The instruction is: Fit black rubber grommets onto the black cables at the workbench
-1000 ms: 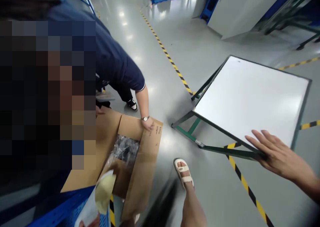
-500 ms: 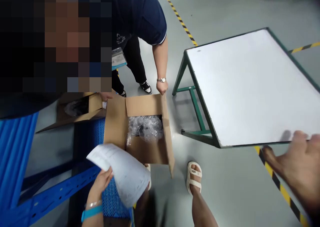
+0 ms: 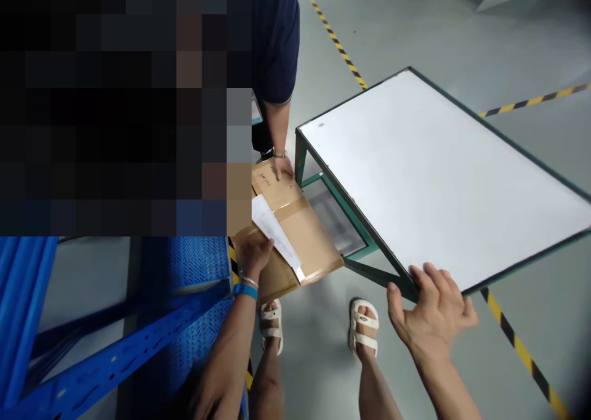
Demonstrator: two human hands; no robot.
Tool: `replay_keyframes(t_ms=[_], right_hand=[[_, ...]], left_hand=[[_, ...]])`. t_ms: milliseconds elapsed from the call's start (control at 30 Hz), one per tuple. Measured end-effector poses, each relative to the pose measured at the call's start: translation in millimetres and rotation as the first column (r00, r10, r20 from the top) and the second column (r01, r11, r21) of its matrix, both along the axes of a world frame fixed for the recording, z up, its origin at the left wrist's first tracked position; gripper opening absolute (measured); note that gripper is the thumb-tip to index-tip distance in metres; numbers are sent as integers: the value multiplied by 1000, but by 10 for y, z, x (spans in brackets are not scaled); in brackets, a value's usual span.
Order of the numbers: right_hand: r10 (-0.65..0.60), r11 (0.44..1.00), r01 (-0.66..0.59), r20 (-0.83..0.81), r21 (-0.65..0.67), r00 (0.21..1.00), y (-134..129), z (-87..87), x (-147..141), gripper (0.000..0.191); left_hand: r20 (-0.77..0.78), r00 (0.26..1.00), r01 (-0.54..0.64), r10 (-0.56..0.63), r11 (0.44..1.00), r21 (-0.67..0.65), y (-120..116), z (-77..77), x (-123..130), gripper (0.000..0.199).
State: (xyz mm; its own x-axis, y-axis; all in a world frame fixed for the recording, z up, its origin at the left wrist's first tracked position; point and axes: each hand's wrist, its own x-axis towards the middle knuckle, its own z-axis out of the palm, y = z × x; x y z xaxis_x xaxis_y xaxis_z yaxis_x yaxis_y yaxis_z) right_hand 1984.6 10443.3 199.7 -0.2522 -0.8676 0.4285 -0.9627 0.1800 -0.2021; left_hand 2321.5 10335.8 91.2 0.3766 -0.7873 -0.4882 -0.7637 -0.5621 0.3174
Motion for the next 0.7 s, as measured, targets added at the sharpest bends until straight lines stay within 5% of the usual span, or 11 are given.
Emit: replay_keyframes(t_ms=[133,300,367,433,567,700], right_hand=[[-56,998,53,78,41,995,-84,110,-48,50],[51,998,-43,252,-35,966,45,98,170,47],[193,971,-234,406,53,893,46,-148,383,39],[157,896,-338,508,286,847,-59,-541,624,38],[-1,818,-261,454,513,891,-395,-1410,1012,65],[1,705,-271,381,655,925,-438,-1853,1116,110]], left_hand=[[40,994,100,-100,995,4,405,48,-92,87],[37,983,176,-178,983,40,876,-227,-587,102],[55,986,151,-156,985,83,1035,-378,-726,106],[70,987,138,-147,984,116,1158,-497,-770,111],[57,975,204,-214,967,155,1303,-587,-671,116],[18,961,269,-277,945,184,1443,-479,-504,97]])
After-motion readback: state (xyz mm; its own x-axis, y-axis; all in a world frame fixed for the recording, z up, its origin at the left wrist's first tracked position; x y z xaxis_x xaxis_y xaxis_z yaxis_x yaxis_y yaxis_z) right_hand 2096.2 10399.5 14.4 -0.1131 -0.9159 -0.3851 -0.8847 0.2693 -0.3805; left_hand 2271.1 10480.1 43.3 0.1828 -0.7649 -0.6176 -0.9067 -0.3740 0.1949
